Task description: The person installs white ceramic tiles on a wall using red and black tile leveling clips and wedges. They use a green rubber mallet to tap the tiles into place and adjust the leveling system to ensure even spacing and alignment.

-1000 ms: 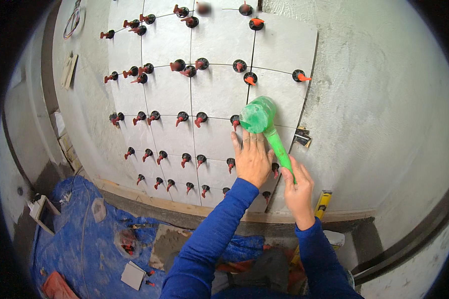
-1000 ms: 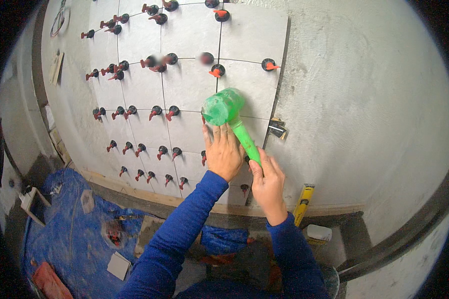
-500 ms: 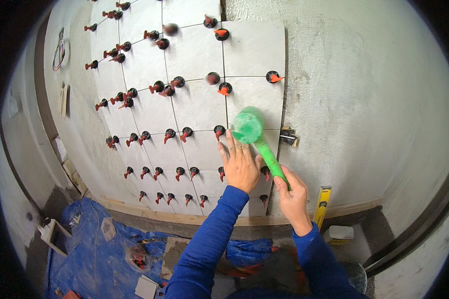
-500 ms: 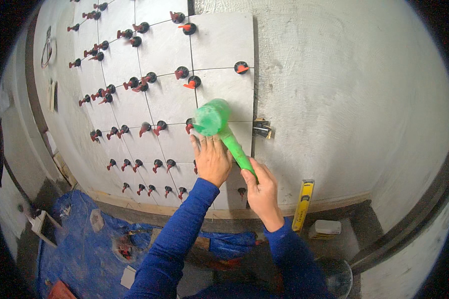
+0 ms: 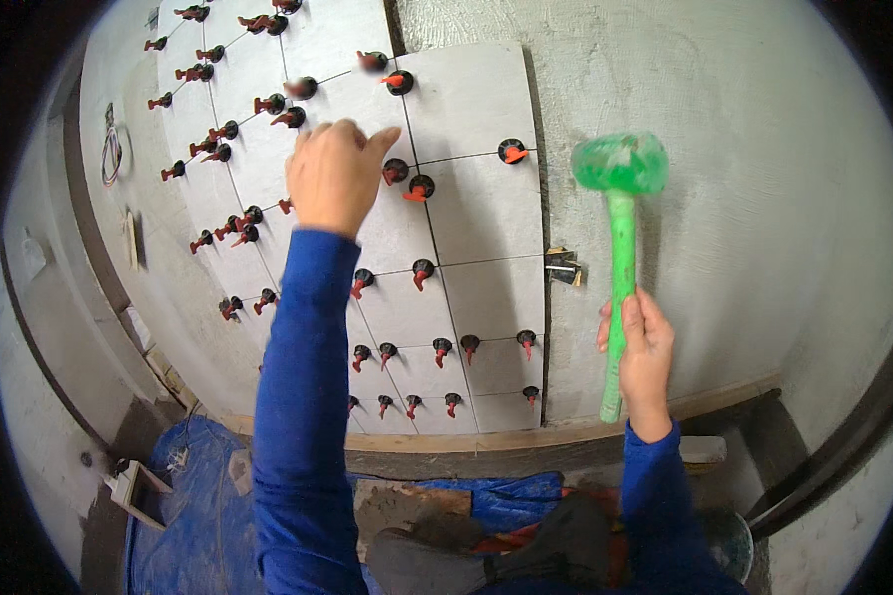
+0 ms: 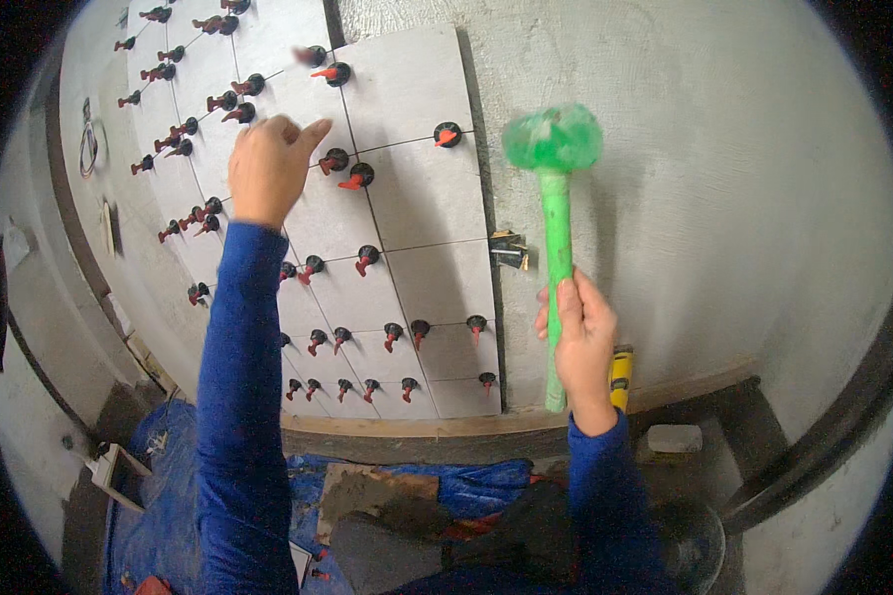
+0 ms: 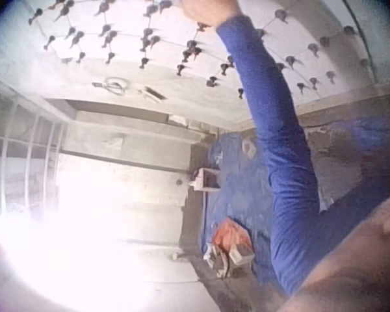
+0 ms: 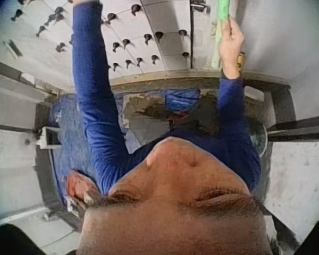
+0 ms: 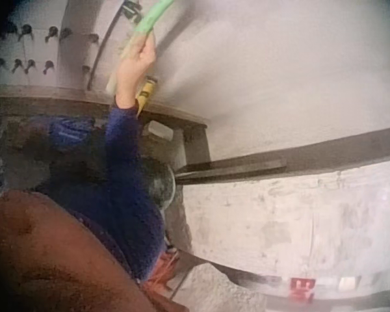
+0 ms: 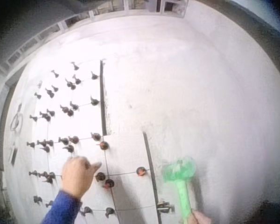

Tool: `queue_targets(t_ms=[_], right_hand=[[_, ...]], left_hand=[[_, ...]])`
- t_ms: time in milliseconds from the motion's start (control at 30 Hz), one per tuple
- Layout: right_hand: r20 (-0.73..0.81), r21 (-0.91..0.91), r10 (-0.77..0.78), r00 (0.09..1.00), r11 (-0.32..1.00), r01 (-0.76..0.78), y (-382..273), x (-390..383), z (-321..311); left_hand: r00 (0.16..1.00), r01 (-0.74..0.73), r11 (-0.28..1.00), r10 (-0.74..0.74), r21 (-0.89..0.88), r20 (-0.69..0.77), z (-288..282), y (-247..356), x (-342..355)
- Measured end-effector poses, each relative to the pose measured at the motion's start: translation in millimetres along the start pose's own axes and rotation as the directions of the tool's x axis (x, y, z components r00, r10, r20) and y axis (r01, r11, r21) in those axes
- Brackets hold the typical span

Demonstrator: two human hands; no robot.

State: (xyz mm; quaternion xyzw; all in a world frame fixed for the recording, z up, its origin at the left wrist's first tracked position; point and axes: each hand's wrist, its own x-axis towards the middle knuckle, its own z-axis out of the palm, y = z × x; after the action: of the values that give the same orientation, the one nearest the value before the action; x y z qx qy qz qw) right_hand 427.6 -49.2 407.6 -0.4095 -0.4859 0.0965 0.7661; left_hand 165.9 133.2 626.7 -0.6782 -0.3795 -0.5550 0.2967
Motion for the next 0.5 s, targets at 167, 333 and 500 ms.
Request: queue_targets(t_ms=[167,333,500], right_hand=[[0.051,0.125,0.039,0.998,0.991,-0.045,-17.8,39.5,7.8],[0.04,0.223,0.017,0.999,0.975,-0.025,-29.6,66.2,22.2],[0.117,0.341,0.023,0.993,0.938,-0.062,-37.0,77.7,34.4]], left_hand=[[0.941,0.028,0.988,-0.077,0.151,0.33,23.5,12.0,37.4],[0.919,0.113,0.984,-0.155,0.134,0.362,28.4,10.7,47.3],[0.897,0.171,0.978,-0.203,0.115,0.392,29.1,10.0,47.5]])
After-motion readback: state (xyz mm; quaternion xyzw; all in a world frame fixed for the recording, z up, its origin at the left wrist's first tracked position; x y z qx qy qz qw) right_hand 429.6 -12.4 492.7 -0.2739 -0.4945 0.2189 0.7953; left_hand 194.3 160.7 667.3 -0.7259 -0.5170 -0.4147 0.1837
